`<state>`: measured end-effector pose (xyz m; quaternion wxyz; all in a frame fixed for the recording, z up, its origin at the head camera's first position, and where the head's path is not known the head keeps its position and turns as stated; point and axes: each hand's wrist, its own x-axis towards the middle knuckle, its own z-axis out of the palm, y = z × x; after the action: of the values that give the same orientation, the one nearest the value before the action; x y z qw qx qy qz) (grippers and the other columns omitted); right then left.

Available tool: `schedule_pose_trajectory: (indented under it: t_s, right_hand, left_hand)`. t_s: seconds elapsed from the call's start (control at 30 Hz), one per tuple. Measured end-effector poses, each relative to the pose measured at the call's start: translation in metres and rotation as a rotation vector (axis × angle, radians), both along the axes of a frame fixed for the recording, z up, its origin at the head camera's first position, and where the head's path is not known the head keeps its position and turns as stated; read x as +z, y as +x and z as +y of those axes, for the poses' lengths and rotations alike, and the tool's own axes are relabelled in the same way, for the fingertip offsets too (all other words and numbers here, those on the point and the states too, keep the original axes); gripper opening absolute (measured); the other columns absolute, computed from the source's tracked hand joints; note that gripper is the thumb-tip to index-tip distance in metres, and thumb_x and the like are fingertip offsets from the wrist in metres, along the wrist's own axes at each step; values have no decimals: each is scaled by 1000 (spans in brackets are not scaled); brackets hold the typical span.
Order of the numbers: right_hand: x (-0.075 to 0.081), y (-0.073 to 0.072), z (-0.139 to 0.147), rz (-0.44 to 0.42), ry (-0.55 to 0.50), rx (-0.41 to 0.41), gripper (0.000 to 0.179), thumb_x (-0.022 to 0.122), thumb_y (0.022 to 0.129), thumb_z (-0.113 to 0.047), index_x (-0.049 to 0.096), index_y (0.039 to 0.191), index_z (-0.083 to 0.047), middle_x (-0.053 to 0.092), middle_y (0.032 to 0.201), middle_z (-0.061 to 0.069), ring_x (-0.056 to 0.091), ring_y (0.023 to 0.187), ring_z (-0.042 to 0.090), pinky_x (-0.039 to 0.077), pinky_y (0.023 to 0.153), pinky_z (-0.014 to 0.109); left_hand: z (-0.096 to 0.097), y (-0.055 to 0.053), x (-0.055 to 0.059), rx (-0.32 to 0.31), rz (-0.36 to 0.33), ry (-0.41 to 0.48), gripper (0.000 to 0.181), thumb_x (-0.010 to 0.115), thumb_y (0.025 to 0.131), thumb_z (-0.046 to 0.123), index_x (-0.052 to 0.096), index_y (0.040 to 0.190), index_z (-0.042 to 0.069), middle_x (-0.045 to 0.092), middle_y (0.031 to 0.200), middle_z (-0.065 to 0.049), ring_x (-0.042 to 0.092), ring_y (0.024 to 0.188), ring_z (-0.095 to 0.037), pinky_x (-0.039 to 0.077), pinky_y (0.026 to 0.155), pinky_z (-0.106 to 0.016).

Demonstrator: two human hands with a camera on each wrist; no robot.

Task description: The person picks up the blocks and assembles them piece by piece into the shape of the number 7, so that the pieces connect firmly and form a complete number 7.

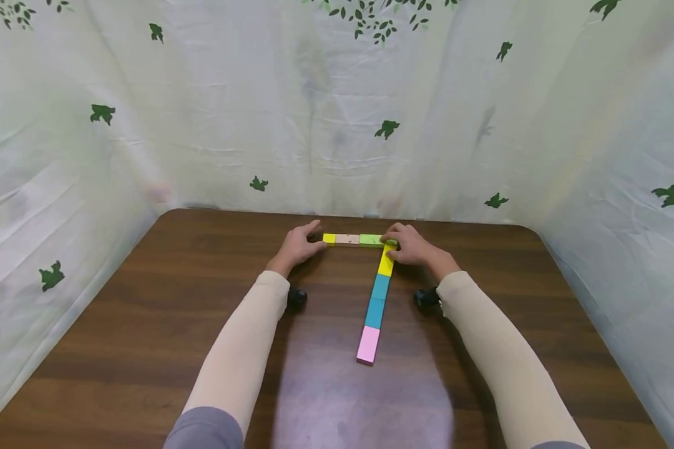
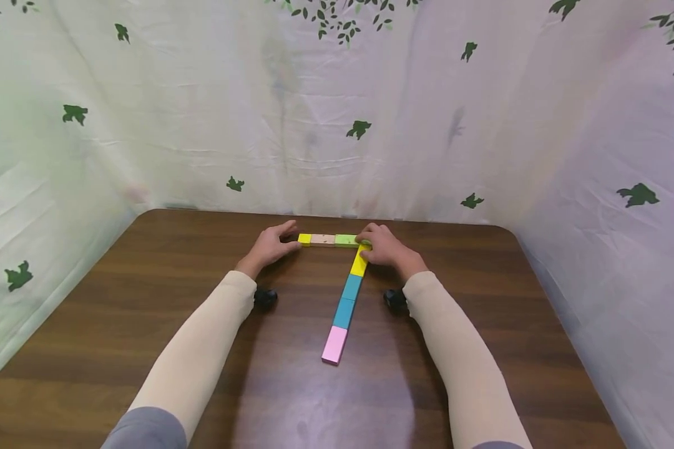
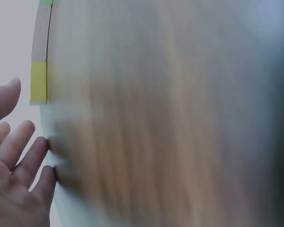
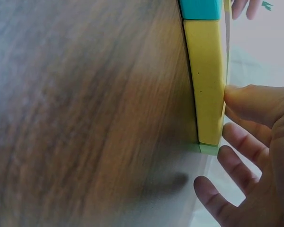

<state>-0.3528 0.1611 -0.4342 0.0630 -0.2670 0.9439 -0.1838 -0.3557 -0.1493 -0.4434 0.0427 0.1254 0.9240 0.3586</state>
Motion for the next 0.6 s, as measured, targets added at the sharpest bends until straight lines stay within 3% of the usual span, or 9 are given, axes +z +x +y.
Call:
schedule_pose_trajectory:
  t_s: [0.13, 0.27, 0.33, 0.5, 0.6]
  right_hand:
    - [1, 1, 5, 13, 7, 5, 40, 58, 95, -15, 60, 134, -4, 49, 138, 21, 43, 124, 40, 40, 105, 53]
    - [0, 2, 9, 17, 9, -7, 40, 57, 96, -15, 60, 135, -5, 48, 137, 21, 43, 124, 40, 40, 105, 54]
    - [-1, 1, 9, 13, 13, -18, 41, 57, 96, -15, 59, 136, -6, 48, 138, 20, 42, 124, 39, 40, 105, 53]
    - [-1, -1, 6, 6, 18, -3, 42, 57, 96, -16, 59, 136, -6, 47, 138, 20, 42, 124, 38, 40, 105, 53]
    - [0, -2, 6, 14, 16, 4, 42, 57, 95, -16, 59, 136, -5, 48, 137, 20, 43, 122, 38, 40, 104, 52]
  left_hand:
    - [-6, 8, 6, -19, -48, -23, 71, 60, 97, 27, 28, 157, 6, 45, 154, -16, 39, 146, -32, 30, 121, -48]
    - [-15, 26, 17, -87, -56, -134, 67, 57, 99, 27, 29, 155, 3, 43, 155, -19, 40, 145, -35, 33, 119, -50]
    - [-20, 41, 21, -140, -12, -177, 61, 58, 99, 25, 37, 152, 2, 47, 152, -19, 43, 143, -36, 35, 117, -50]
    - [-39, 84, 25, -286, 187, -274, 44, 62, 96, 19, 58, 136, 0, 60, 140, -18, 53, 133, -37, 40, 112, -51]
    - [-49, 107, 28, -325, 222, -307, 42, 64, 95, 20, 62, 132, 1, 62, 137, -16, 55, 131, -37, 41, 111, -52]
